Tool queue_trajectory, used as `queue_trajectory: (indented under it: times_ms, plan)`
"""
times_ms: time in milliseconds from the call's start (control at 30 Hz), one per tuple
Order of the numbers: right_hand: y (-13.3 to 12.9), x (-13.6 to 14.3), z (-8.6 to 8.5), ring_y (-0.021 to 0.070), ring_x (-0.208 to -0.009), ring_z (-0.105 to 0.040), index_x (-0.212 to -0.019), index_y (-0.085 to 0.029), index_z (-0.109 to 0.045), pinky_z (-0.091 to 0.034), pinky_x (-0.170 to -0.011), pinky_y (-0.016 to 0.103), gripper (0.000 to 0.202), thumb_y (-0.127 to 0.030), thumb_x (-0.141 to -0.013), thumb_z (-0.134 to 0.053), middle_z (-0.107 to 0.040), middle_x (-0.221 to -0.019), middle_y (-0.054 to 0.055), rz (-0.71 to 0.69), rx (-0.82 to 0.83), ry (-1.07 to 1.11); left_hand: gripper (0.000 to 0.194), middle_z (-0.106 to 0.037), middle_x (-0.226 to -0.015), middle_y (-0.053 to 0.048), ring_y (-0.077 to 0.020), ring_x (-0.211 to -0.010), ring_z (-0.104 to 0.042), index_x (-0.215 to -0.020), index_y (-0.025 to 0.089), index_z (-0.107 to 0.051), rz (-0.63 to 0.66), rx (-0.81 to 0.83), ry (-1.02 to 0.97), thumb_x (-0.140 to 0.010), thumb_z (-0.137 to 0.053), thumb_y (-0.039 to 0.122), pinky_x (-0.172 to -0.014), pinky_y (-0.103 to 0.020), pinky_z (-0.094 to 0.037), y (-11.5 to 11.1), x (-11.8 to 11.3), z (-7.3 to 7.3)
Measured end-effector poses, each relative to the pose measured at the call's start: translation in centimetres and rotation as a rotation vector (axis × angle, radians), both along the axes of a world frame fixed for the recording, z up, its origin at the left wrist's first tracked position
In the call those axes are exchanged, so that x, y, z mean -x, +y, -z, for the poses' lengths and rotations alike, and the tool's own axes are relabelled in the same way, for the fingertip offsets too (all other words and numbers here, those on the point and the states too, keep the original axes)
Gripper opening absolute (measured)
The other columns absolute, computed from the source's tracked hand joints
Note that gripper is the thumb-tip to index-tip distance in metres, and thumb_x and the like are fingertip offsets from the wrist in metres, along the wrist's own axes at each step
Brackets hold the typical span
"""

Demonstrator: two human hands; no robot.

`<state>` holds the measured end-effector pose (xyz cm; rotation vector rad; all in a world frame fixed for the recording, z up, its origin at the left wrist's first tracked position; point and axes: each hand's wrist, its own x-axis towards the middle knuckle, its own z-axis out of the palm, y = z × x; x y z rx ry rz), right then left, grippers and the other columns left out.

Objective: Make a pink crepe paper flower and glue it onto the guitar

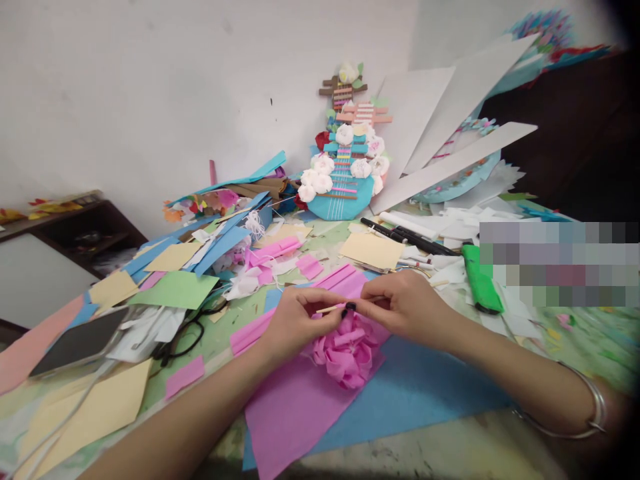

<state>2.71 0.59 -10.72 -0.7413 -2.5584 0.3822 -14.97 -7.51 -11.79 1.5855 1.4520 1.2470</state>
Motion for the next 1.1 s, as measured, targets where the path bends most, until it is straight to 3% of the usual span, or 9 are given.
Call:
queue_trajectory:
  times_ms: [233,500,800,1100]
  plan:
    - [0.02,0.13,0.21,0.008,-0.047,-0.04,-0.053,-0.016,-0.057,-0.02,-0.05,0.024,0.038,-0.039,-0.083,-0.052,-0.051,-0.048,-0.001,0.035,-0.048,0.035,0.017,-0.074,-0.073,-0.007,-0.017,-0.065,-0.066,-0.081,0.015,-0.076,-0.023,-0.043,0.118,-0.071,-0.063,0.017,-0.057,-0.022,-0.051,0.09,0.19,0.07]
    - [-0.13,0.16,0.19,0.0094,-0.049,-0.045,-0.057,-0.016,-0.063,-0.024,-0.049,0.023,0.032,-0.042,-0.076,-0.061,-0.057,-0.051,0.0,0.092,0.04,0.127,0.018,-0.074,-0.077,-0.007,-0.017,-0.067,-0.067,-0.085,0.015,-0.075,0.048,0.055,-0.158,-0.072,-0.066,0.024,-0.059,-0.023,-0.053,0.11,0.37,0.05]
    - [0.03,0.17,0.23,0.0118,-0.059,-0.054,-0.067,-0.017,-0.066,-0.033,-0.055,0.023,0.017,-0.03,-0.077,-0.061,-0.065,-0.065,0.001,0.005,0.103,0.163,0.013,-0.073,-0.073,-0.007,-0.0156,-0.064,-0.065,-0.079,0.014,-0.075,-0.011,0.043,-0.104,-0.068,-0.069,0.019,-0.056,-0.022,-0.052,0.3,0.32,0.01]
    - [0.16,0.61,0.51,0.0137,-0.065,-0.057,-0.067,-0.016,-0.063,-0.039,-0.059,0.024,0.014,-0.025,-0.077,-0.062,-0.065,-0.069,0.003,-0.01,0.186,0.163,0.016,-0.073,-0.078,-0.008,-0.0167,-0.07,-0.067,-0.082,0.014,-0.075,0.062,0.091,-0.178,-0.067,-0.072,0.02,-0.064,-0.024,-0.053,0.15,0.6,0.0]
